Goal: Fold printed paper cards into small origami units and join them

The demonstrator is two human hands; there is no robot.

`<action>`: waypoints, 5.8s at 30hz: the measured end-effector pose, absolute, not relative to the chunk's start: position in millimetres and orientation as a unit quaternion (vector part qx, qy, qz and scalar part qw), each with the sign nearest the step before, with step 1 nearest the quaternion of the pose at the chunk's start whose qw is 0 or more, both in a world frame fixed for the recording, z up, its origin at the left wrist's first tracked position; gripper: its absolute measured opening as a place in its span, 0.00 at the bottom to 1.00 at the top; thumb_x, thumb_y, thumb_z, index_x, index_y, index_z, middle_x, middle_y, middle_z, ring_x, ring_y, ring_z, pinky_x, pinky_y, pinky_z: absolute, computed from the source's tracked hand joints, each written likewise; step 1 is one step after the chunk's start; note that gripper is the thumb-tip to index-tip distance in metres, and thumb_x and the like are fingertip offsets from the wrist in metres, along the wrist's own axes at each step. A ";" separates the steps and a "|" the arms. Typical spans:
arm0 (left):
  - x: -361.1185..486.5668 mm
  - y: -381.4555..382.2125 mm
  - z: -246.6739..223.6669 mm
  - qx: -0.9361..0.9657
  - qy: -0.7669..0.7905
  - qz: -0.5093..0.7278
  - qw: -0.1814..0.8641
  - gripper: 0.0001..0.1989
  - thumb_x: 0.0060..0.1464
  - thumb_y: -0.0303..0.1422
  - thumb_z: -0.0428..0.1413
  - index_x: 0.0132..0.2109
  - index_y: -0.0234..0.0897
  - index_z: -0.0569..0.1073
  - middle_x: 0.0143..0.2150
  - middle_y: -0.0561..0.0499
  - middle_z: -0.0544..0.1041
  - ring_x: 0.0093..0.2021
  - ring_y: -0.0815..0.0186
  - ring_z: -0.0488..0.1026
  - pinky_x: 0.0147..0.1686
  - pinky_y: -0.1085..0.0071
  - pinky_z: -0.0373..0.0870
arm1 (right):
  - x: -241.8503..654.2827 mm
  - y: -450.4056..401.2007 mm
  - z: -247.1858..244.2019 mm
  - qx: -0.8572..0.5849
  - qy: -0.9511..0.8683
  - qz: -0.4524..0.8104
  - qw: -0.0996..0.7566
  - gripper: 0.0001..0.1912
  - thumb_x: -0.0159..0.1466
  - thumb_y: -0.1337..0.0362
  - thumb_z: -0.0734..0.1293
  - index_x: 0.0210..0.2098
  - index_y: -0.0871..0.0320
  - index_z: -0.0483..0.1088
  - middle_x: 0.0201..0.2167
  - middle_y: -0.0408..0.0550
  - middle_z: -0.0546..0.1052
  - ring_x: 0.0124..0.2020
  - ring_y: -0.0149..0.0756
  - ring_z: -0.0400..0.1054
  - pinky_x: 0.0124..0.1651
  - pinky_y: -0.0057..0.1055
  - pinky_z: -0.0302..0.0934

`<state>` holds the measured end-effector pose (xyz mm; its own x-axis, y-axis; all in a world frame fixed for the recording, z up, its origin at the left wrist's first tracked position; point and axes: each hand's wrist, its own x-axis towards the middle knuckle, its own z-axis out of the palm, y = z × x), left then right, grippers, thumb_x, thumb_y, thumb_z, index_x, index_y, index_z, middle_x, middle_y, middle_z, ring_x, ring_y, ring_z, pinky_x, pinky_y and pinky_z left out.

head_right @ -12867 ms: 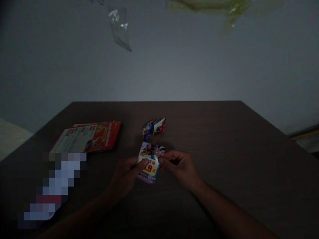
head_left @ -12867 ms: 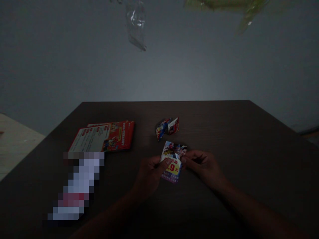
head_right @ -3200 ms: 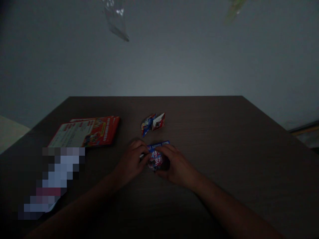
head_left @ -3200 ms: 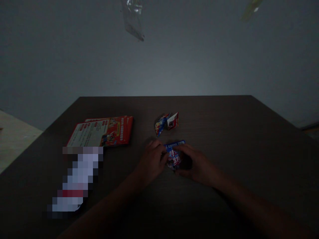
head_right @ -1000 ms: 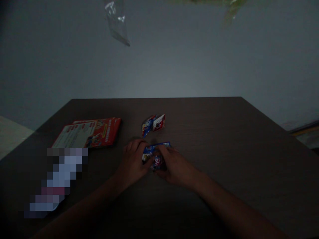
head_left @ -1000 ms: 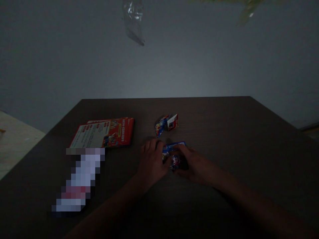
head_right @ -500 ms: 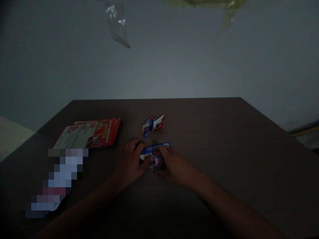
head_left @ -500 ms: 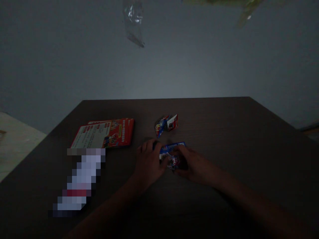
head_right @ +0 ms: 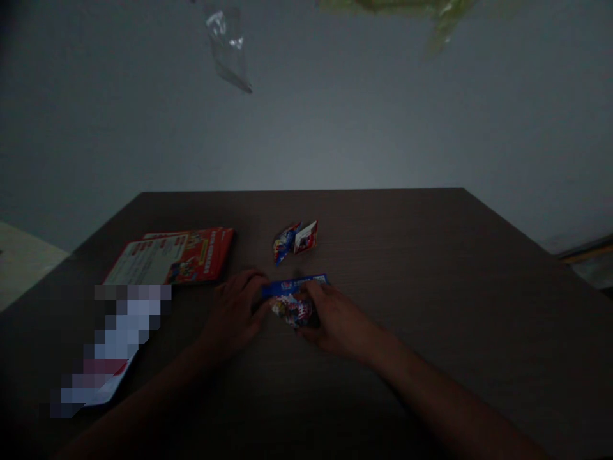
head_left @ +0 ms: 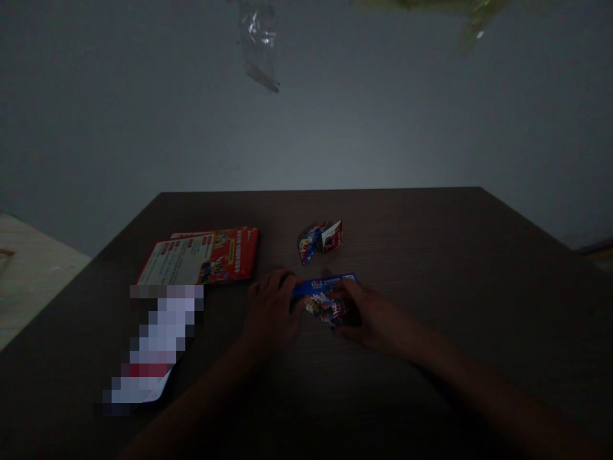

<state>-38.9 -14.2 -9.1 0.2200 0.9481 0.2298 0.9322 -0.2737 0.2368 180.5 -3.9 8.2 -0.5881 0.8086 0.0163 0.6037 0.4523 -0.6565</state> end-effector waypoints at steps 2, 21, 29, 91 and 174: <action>-40.6 -14.5 -8.8 0.780 0.601 0.170 0.025 0.11 0.56 0.34 0.51 0.47 0.41 0.67 0.51 0.46 0.68 0.51 0.57 0.64 0.48 0.58 0.59 | 180.8 -3.9 7.7 -0.420 -0.836 0.310 0.167 0.27 0.53 0.64 0.71 0.50 0.55 0.58 0.50 0.50 0.71 0.50 0.43 0.65 0.49 0.38 0.60; -27.5 -32.5 -9.5 0.882 0.450 0.141 0.001 0.09 0.57 0.23 0.49 0.43 0.34 0.71 0.41 0.47 0.72 0.42 0.62 0.68 0.43 0.64 0.68 | 180.0 -3.8 3.3 -0.424 -0.823 0.323 0.194 0.29 0.53 0.66 0.71 0.51 0.55 0.58 0.50 0.50 0.71 0.50 0.42 0.66 0.51 0.38 0.60; -21.5 -23.7 -10.2 0.880 0.451 0.147 0.008 0.10 0.58 0.25 0.48 0.46 0.34 0.70 0.45 0.46 0.72 0.46 0.61 0.68 0.47 0.62 0.68 | 183.7 0.7 -0.1 -0.457 -0.810 0.309 0.202 0.28 0.54 0.64 0.70 0.51 0.55 0.59 0.50 0.51 0.71 0.51 0.43 0.66 0.52 0.41 0.60; -28.8 -22.3 0.9 0.878 0.448 0.139 0.095 0.21 0.56 0.37 0.53 0.57 0.41 0.65 0.54 0.44 0.66 0.54 0.55 0.61 0.52 0.56 0.57 | 192.5 4.9 -3.0 -0.403 -0.814 0.349 0.231 0.28 0.56 0.77 0.60 0.55 0.57 0.55 0.53 0.55 0.69 0.54 0.41 0.64 0.54 0.42 0.59; -11.7 -13.0 -2.5 0.864 0.476 0.144 0.075 0.20 0.51 0.34 0.53 0.51 0.35 0.64 0.63 0.40 0.60 0.59 0.51 0.57 0.54 0.51 0.54 | 195.4 5.9 -4.2 -0.457 -0.804 0.253 0.284 0.17 0.61 0.70 0.59 0.49 0.55 0.65 0.42 0.48 0.76 0.42 0.37 0.71 0.47 0.36 0.64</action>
